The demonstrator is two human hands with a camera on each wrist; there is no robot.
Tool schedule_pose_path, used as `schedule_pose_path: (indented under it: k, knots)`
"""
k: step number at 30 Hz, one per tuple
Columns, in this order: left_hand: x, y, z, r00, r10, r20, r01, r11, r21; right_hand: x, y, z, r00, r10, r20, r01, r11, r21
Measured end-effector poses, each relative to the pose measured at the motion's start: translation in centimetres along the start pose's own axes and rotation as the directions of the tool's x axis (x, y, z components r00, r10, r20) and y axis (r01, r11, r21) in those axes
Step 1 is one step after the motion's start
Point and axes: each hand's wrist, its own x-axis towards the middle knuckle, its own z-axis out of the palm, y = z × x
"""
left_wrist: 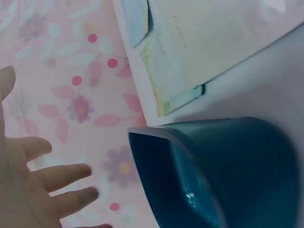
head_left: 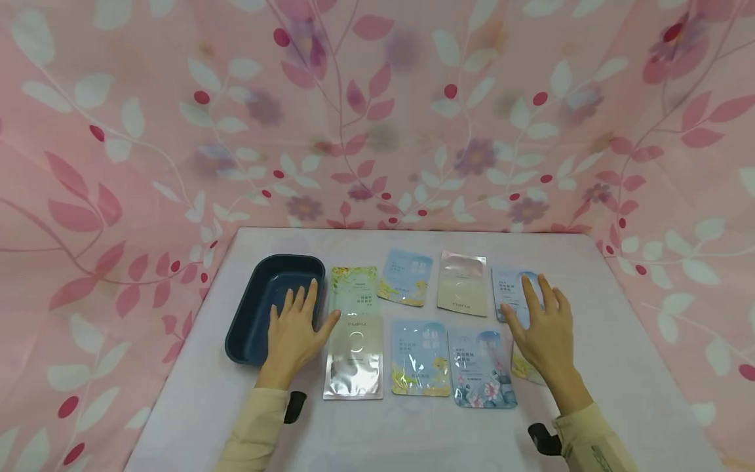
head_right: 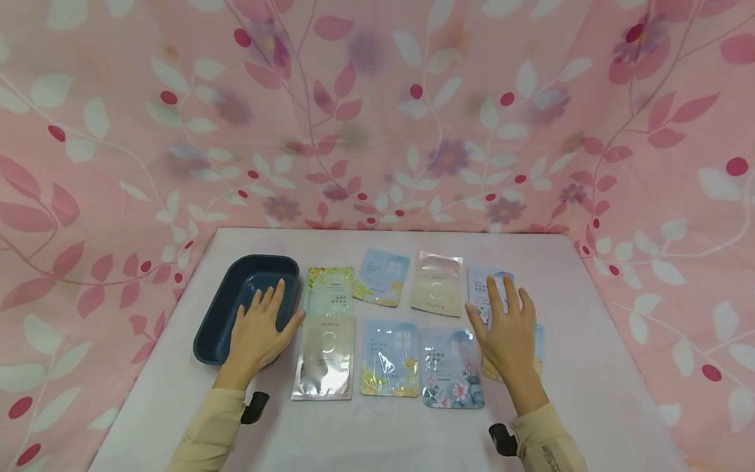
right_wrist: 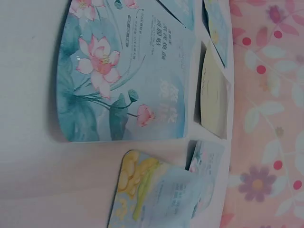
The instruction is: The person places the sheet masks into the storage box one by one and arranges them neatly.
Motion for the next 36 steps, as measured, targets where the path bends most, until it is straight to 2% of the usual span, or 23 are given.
schedule_pose_path:
  k: [4,7,10,14,17,20,24,25,28,30,32,36]
  knots:
    - [-1.0,-0.8,0.1,0.993,-0.032,-0.116,0.03,0.999,-0.019,-1.0,0.4,-0.4,0.999,0.022,-0.043,-0.021,1.0,0.022]
    - [-1.8,-1.9,0.3,0.972,-0.052,-0.23,0.042,0.998,-0.05,-1.9,1.0,-0.8,0.997,0.046,-0.065,-0.044,0.998,0.034]
    - [-2.3,-3.6,0.7,0.932,-0.058,-0.358,0.029,0.996,-0.085,-2.9,1.6,-1.1,0.993,0.109,-0.05,-0.107,0.993,0.043]
    - [-3.1,-6.4,1.1,0.862,-0.05,-0.505,-0.015,0.992,-0.124,-4.3,2.5,-1.6,0.98,0.201,-0.013,-0.2,0.979,0.034]
    - [-3.7,-8.4,1.5,0.821,-0.049,-0.569,-0.033,0.991,-0.132,-5.2,3.3,-1.9,0.97,0.244,-0.002,-0.244,0.969,0.02]
    - [-4.3,-10.2,1.8,0.798,-0.072,-0.598,-0.011,0.991,-0.134,-5.9,4.2,-2.1,0.957,0.288,0.021,-0.288,0.958,0.006]
    - [-4.7,-12.0,1.9,0.799,-0.153,-0.582,0.075,0.985,-0.155,-6.6,5.5,-2.2,0.94,0.332,0.079,-0.331,0.943,-0.019]
    - [-4.7,-12.3,1.8,0.806,-0.187,-0.561,0.111,0.98,-0.167,-6.8,5.9,-2.2,0.933,0.344,0.1,-0.343,0.939,-0.028]
    - [-4.6,-12.8,1.4,0.843,-0.291,-0.452,0.217,0.954,-0.208,-7.4,7.0,-2.3,0.9,0.4,0.175,-0.397,0.916,-0.053]
    - [-4.3,-13.0,1.2,0.863,-0.343,-0.37,0.271,0.934,-0.232,-7.8,7.8,-2.3,0.864,0.451,0.224,-0.445,0.892,-0.077]
    - [-4.0,-13.2,1.2,0.874,-0.378,-0.306,0.307,0.917,-0.255,-8.2,8.5,-2.2,0.822,0.498,0.277,-0.491,0.865,-0.1]
    - [-3.5,-13.4,1.7,0.874,-0.406,-0.268,0.331,0.9,-0.284,-8.7,9.3,-1.7,0.751,0.559,0.351,-0.555,0.823,-0.124]
